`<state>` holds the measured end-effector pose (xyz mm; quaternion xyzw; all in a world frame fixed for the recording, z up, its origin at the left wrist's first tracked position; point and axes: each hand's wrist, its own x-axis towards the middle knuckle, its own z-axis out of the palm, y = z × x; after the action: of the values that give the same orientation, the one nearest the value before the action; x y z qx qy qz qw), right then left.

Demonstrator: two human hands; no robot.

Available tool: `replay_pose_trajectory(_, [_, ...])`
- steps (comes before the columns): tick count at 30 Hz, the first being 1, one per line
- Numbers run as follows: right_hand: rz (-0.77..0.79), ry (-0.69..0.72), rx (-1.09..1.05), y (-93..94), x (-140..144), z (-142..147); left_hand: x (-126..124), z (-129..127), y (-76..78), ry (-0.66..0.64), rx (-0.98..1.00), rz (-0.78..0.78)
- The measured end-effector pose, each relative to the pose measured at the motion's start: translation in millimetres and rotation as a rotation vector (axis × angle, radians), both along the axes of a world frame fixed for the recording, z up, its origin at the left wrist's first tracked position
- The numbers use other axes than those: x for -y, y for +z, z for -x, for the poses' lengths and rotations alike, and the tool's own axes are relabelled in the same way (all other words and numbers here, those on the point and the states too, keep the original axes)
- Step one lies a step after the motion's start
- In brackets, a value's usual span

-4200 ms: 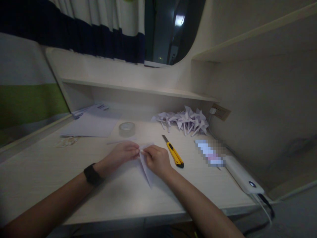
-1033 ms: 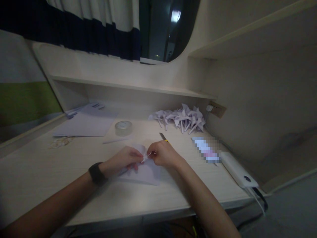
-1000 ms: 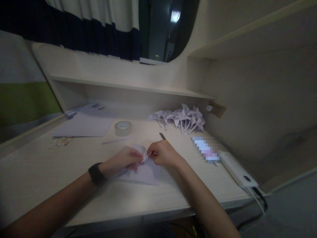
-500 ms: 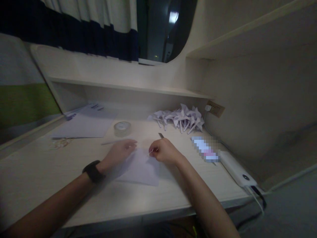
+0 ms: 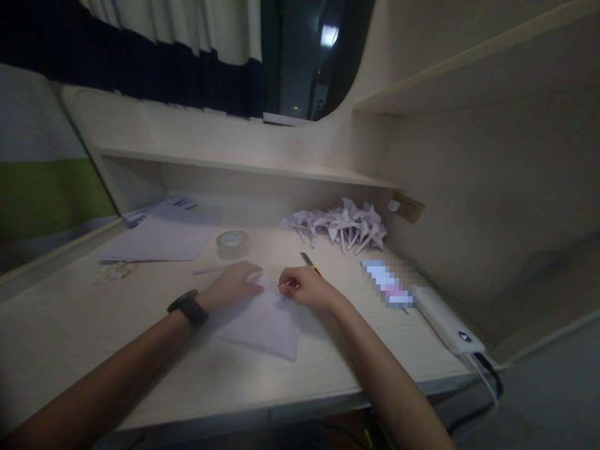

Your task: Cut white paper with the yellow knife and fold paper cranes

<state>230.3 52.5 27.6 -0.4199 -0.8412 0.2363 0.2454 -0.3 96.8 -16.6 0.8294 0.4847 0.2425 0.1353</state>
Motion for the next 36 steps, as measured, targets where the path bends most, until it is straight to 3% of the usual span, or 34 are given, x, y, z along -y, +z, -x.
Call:
replay_pose_trajectory(4, [0.022,0.029,0.025,-1.7,-0.4,-0.4,-8.0,-1.9,10.4,-0.076,-0.157,0.054])
replay_pose_trajectory(8, [0.04,0.031,0.034,1.1,1.9,1.0,-11.0,-7.3,29.4,-0.074,-0.3,0.19])
replay_pose_trajectory(12, [0.028,0.023,0.055,1.0,2.6,1.8,-13.5,-10.1,39.7,-0.097,-0.361,0.212])
replay_pose_trajectory(18, [0.0,0.04,0.079,-0.3,1.6,2.8,-15.0,-12.7,36.7,-0.075,-0.245,0.081])
replay_pose_trajectory(22, [0.056,0.016,0.011,0.6,1.5,3.8,2.1,-17.9,34.8,0.01,-0.086,-0.049])
replay_pose_trajectory(27, [0.124,0.011,-0.091,-2.6,-3.9,1.0,30.1,-20.1,26.2,0.033,0.095,-0.023])
replay_pose_trajectory(31, [0.246,0.06,-0.241,-4.1,-9.3,-3.9,43.1,-19.6,20.7,0.046,0.09,-0.045])
replay_pose_trajectory(36, [0.392,0.042,-0.38,-4.5,-12.6,-8.6,54.5,-18.9,19.4,-0.018,0.153,0.076])
